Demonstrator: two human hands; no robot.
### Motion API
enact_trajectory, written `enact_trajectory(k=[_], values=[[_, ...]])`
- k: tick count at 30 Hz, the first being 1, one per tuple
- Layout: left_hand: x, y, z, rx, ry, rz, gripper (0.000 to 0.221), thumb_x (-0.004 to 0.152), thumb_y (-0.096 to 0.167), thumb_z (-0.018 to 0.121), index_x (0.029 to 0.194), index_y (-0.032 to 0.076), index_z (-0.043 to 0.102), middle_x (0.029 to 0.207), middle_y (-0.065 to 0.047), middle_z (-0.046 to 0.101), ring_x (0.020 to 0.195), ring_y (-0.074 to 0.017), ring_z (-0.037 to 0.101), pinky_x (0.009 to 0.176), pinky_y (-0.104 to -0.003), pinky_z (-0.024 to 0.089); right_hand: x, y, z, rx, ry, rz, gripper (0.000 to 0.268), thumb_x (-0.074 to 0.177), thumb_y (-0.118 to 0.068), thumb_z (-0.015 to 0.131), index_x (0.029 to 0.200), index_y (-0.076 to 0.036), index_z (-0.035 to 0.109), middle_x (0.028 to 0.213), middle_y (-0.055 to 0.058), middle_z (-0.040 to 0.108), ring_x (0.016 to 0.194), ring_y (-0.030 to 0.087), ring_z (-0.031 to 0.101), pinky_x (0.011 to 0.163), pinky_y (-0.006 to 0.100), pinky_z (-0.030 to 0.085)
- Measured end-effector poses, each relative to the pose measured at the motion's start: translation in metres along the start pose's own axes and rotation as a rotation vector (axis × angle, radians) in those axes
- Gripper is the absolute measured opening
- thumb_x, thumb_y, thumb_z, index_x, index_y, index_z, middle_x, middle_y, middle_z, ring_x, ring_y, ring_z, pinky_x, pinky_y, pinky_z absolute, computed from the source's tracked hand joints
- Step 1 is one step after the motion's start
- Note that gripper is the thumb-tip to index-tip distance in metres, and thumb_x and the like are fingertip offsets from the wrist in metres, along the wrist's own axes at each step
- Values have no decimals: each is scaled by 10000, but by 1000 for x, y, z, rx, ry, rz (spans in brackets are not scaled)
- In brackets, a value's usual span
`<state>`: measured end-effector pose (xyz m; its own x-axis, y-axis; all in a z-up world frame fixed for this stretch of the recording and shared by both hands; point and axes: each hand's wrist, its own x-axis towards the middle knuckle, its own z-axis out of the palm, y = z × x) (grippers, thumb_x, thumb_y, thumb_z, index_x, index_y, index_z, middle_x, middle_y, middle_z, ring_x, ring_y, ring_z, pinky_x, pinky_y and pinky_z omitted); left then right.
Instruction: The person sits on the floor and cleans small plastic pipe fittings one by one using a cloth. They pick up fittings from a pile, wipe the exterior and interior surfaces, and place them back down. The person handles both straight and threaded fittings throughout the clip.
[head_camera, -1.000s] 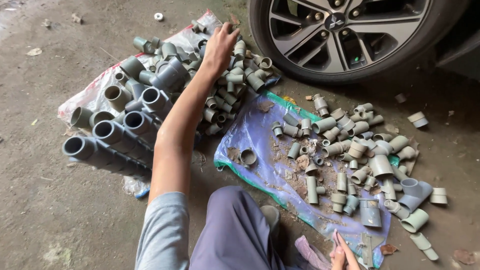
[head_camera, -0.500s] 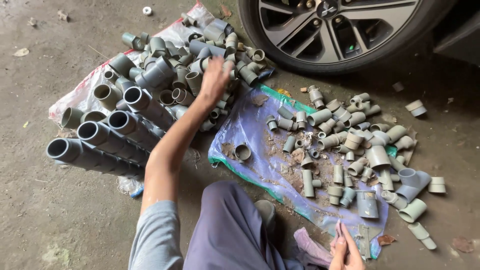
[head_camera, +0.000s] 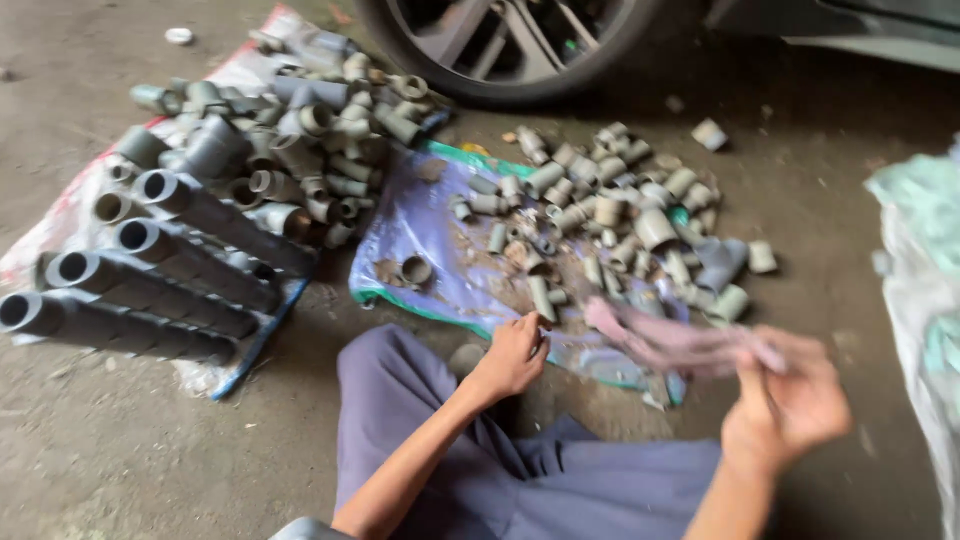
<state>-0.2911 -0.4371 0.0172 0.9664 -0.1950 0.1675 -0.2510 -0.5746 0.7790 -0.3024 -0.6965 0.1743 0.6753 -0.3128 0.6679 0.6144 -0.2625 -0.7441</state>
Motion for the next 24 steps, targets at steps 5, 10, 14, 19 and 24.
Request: enact_trajectory(k=[5, 10, 14, 19, 24], values=[[-35, -51, 34, -156, -60, -52, 315, 873, 78, 616, 1177, 58, 532, 925, -116, 688, 827, -325, 668, 730, -435, 494, 6, 28, -7, -257, 66, -49, 125, 1058, 118, 669, 1092, 74, 557, 1028, 226, 632, 963, 312, 655, 871, 392, 552], [-20, -41, 32, -248, 46, -254, 332, 896, 108, 685, 1205, 66, 569, 907, -208, 736, 825, -420, 730, 715, -514, 572, 8, 46, 0, -497, -52, -65, 108, 1028, 117, 594, 1126, 98, 553, 888, 253, 560, 851, 370, 640, 800, 436, 520], [-12, -11, 22, -349, 129, -115, 734, 731, 296, 912, 1336, 103, 543, 1076, -153, 688, 946, -336, 696, 792, -447, 551, 11, 26, 13, -526, -184, -37, 147, 976, -14, 793, 951, -31, 648, 743, 164, 690, 699, 354, 711, 590, 352, 515], [-10, 54, -8, -452, -58, 64, 1190, 571, 416, 1004, 1525, 104, 365, 1537, -247, 368, 1395, -515, 407, 1089, -671, 395, -1, 30, 27, -152, -227, 149, 221, 895, 14, 835, 882, 10, 614, 665, 148, 631, 629, 107, 589, 630, 267, 515], [-6, 42, 2, -331, -90, 367, 1044, 687, 392, 939, 1544, 150, 394, 1633, -232, 186, 1499, -485, 244, 1198, -588, 302, -13, 41, 22, 20, -211, 329, 293, 869, -76, 880, 893, -23, 593, 672, 57, 631, 635, 34, 510, 592, 206, 448]])
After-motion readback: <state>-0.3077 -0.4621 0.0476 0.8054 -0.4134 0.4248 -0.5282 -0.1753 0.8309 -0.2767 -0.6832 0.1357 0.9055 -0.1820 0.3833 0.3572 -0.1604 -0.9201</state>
